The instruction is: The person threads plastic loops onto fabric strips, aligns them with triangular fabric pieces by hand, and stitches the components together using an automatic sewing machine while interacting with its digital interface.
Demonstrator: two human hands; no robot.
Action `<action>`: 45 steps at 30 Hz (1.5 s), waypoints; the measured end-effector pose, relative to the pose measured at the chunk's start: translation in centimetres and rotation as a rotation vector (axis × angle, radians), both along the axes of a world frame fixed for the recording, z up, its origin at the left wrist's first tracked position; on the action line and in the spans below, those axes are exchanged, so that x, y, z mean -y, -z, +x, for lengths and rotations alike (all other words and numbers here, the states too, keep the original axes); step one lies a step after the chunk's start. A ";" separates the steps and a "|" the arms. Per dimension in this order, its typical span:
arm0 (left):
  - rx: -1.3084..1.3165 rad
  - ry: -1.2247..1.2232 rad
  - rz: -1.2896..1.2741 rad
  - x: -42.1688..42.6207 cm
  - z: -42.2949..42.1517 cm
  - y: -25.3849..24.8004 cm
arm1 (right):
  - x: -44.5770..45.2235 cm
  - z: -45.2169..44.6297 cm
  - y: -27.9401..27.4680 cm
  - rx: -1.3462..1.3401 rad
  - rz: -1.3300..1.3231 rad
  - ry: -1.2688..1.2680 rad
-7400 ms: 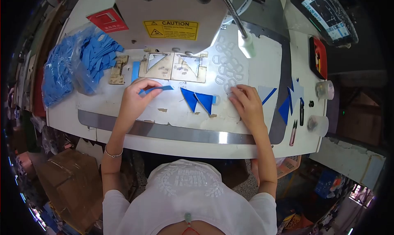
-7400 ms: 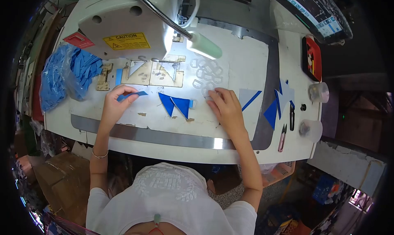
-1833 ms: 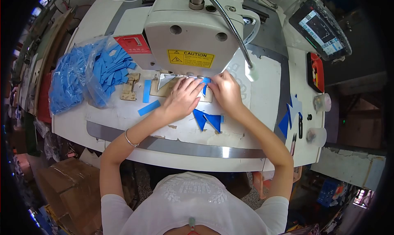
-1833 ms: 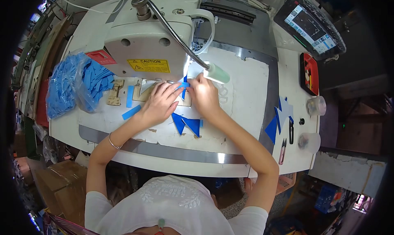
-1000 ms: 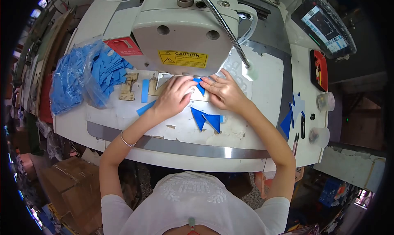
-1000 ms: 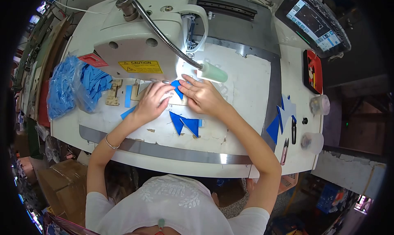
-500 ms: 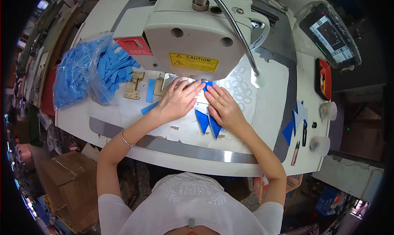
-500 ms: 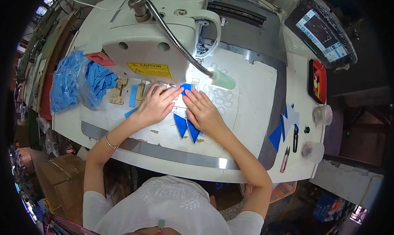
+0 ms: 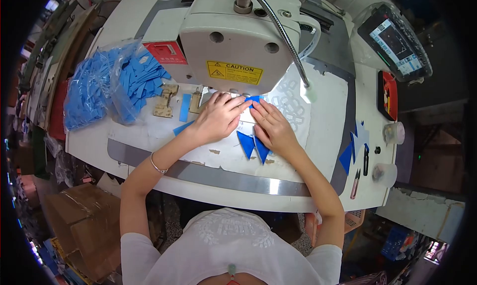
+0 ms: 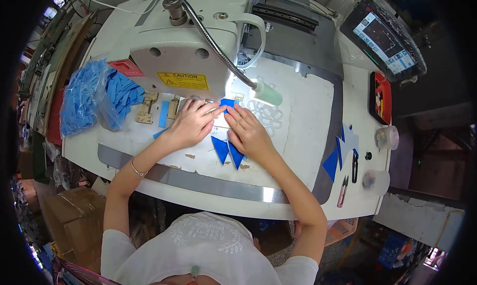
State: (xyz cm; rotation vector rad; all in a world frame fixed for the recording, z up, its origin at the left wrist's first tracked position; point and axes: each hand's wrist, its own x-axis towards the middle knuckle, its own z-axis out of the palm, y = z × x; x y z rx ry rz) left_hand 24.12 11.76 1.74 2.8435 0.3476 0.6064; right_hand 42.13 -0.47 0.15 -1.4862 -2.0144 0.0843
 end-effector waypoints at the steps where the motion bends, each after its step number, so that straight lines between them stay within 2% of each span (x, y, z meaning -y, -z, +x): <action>1: -0.001 0.006 0.006 0.0 0.0 -0.1 | 0.0 0.0 0.1 0.007 0.004 0.002; 11: -0.123 -0.045 0.051 0.0 -0.5 -0.8 | -1.1 -0.8 1.1 -0.047 0.085 0.023; 19: -0.171 -0.097 0.038 -1.3 -1.2 -0.8 | -2.9 -1.8 1.4 0.083 0.164 0.095; 24: -0.174 -0.065 0.105 -0.6 -1.1 -1.2 | -2.1 -1.4 1.4 0.139 0.183 0.094; 31: -0.169 -0.075 0.030 -2.1 -0.9 -0.5 | -3.6 -1.3 1.5 0.179 0.205 0.121; 32: -0.105 -0.077 0.056 -2.4 -0.6 -0.5 | -3.8 -1.1 1.7 0.182 0.216 0.124; 35: -0.229 -0.113 -0.068 -3.2 0.0 -0.8 | -4.4 -0.7 1.4 0.178 0.261 0.135; 38: -0.388 -0.160 -0.063 -3.1 0.5 -1.9 | -4.4 -0.7 1.1 0.133 0.272 0.146; 41: -0.141 -0.104 0.015 -2.6 -0.4 -1.1 | -3.8 -1.1 1.0 0.116 0.359 0.167; 44: -0.082 -0.120 0.153 -2.2 -0.6 -0.6 | -3.7 -1.1 1.1 0.064 0.378 0.190; 45: -0.079 -0.136 0.125 -2.0 -0.7 -0.7 | -3.6 -1.0 0.9 0.029 0.381 0.190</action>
